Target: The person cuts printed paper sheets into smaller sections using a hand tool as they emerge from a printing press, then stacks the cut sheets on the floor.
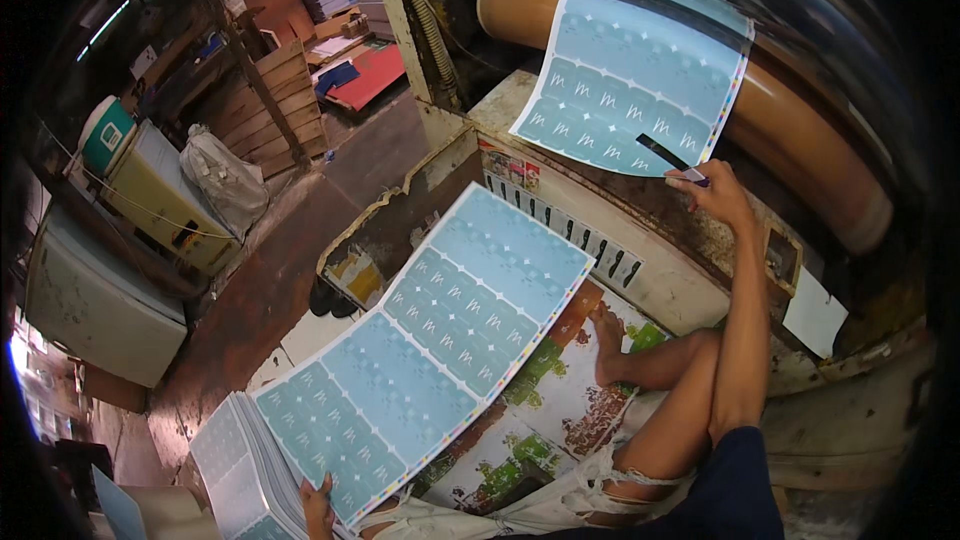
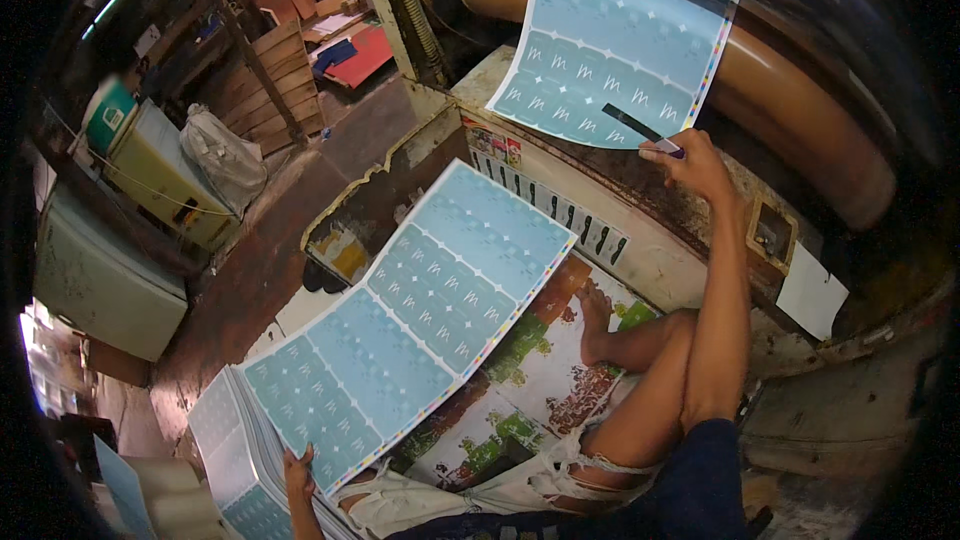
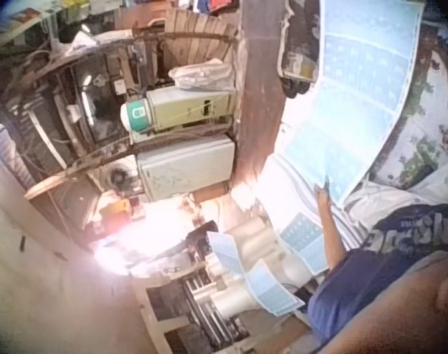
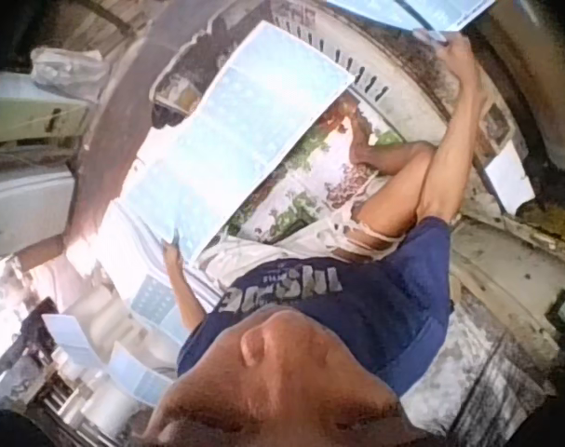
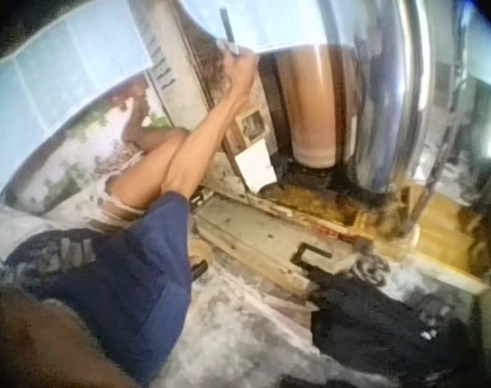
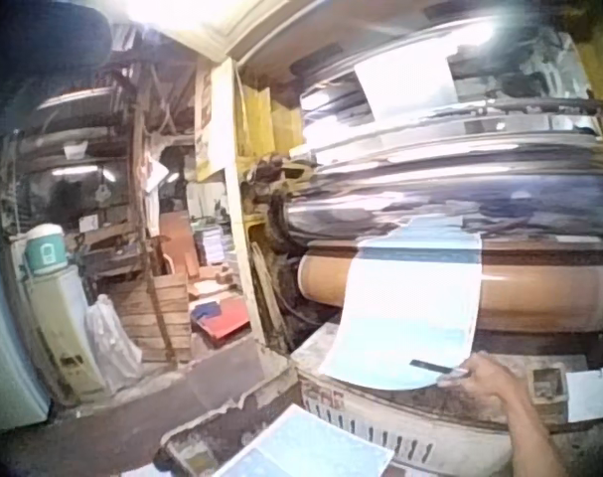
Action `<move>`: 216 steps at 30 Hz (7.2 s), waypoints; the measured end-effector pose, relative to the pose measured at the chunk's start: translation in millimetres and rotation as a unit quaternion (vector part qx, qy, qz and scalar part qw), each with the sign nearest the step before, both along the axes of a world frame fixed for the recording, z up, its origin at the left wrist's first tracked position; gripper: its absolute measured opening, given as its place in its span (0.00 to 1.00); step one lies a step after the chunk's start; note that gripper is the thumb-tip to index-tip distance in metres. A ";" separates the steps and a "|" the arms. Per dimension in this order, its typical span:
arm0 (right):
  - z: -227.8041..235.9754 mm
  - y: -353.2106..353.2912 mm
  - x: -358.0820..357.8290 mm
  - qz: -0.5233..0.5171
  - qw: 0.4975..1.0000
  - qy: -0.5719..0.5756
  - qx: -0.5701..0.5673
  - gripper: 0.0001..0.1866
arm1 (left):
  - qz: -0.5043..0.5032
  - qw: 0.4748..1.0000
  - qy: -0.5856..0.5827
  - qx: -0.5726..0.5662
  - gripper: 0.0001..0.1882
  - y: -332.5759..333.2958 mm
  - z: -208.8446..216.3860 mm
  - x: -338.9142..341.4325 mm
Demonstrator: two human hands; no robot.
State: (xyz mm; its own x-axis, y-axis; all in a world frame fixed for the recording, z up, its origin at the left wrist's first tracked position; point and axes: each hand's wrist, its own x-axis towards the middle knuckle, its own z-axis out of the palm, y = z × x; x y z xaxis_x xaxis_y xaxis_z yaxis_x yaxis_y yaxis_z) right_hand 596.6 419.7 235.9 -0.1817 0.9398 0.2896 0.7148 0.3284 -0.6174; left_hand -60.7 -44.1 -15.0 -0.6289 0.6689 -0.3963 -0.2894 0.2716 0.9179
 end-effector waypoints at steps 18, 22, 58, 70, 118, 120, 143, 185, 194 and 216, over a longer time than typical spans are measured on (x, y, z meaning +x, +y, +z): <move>77.5 -41.2 -54.0 0.077 0.989 0.007 -0.124 0.14 | -0.071 0.850 0.454 -0.257 0.62 54.7 -80.2 9.0; 84.6 -53.0 -83.6 0.091 0.974 -0.063 -0.197 0.17 | -0.212 0.676 0.472 -0.525 0.79 85.0 -71.1 82.2; 122.3 -68.3 -141.3 0.329 0.853 -0.230 -0.335 0.18 | -0.179 0.918 -0.342 0.096 0.28 250.8 168.3 294.1; 161.7 3.0 -47.7 0.061 0.979 0.148 -0.127 0.13 | -0.220 0.941 -0.255 0.034 0.26 234.0 154.3 275.8; 60.2 12.1 35.8 -0.036 0.994 -0.074 0.065 0.27 | 0.011 0.999 -0.035 -0.036 0.24 -54.4 25.4 16.4; 23.6 -0.7 19.7 0.004 0.996 -0.026 0.086 0.27 | 0.089 0.993 -0.024 -0.080 0.22 -79.6 9.8 -5.9; 73.0 -8.7 -48.6 0.103 0.992 0.009 -0.069 0.11 | -0.039 0.960 0.214 -0.177 0.35 70.6 -85.3 -30.3; 106.0 -21.0 -83.6 0.312 0.842 -0.133 -0.420 0.20 | -0.269 0.920 -0.284 0.014 0.23 280.7 155.2 342.9; 211.5 -141.5 -107.2 0.453 0.734 0.291 -0.414 0.61 | -0.220 0.891 -0.397 0.023 0.26 228.7 137.5 318.0; 125.9 27.2 67.7 -0.237 0.917 0.294 0.130 0.19 | -0.201 0.957 -0.207 0.033 0.25 127.9 147.2 191.3</move>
